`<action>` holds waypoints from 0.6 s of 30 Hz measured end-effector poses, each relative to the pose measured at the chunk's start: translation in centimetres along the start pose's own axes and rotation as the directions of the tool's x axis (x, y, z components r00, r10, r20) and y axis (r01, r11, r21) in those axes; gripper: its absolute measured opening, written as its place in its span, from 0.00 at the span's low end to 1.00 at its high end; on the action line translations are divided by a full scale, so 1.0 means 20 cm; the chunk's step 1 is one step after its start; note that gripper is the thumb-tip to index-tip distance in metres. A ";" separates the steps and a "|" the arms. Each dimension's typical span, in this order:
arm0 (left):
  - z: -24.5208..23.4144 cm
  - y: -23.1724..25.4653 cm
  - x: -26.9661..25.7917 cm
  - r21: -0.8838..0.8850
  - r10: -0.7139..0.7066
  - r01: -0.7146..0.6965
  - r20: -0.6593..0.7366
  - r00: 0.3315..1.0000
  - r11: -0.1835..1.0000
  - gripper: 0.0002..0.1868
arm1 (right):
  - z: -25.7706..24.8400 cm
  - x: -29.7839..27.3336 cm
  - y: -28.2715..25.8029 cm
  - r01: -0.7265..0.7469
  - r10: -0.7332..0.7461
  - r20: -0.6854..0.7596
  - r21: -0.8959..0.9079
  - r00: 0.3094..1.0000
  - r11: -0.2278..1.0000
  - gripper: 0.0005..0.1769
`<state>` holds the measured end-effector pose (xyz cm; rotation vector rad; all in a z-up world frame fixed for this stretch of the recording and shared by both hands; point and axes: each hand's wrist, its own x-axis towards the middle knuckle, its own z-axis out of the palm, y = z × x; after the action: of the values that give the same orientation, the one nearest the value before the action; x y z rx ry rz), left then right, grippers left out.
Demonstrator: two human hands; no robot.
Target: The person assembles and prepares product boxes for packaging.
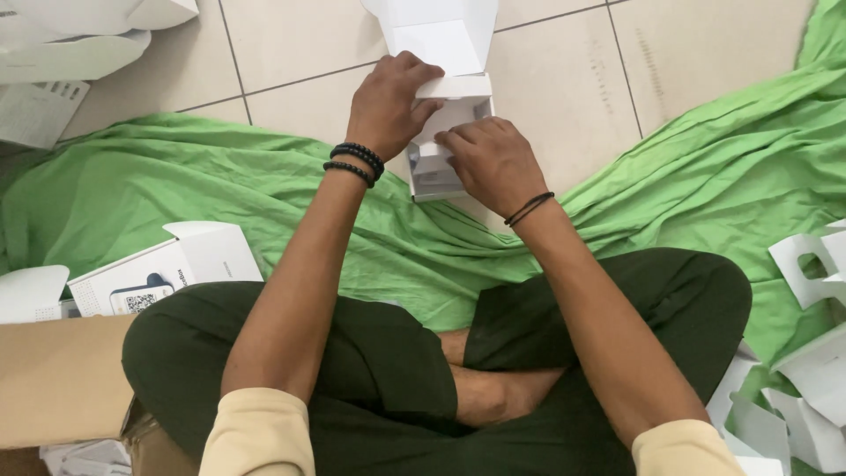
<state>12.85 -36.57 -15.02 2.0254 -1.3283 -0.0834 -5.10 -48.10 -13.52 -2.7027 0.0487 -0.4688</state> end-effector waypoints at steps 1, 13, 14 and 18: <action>0.01 0.00 0.00 0.054 0.030 -0.028 -0.033 0.999 0.998 0.17 | 0.02 0.01 0.02 0.034 -0.033 0.014 -0.084 0.999 0.996 0.17; 0.11 0.03 -0.05 0.410 0.091 -0.069 -0.034 0.995 0.909 0.14 | 0.05 0.05 0.02 0.036 -0.003 0.157 -0.208 0.988 0.978 0.14; 0.13 0.02 -0.05 0.465 0.081 -0.070 -0.003 0.997 0.883 0.11 | 0.05 0.05 0.01 0.039 0.015 0.236 -0.222 0.972 0.974 0.12; 0.17 0.05 -0.07 0.602 0.112 -0.058 -0.052 0.992 0.797 0.06 | 0.09 -0.03 0.02 -0.016 0.025 0.066 -0.133 0.998 0.991 0.11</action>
<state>9.99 -37.51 -17.38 2.4407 -1.5181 0.5311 -5.06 -47.69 -15.42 -2.8431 0.0916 -0.3804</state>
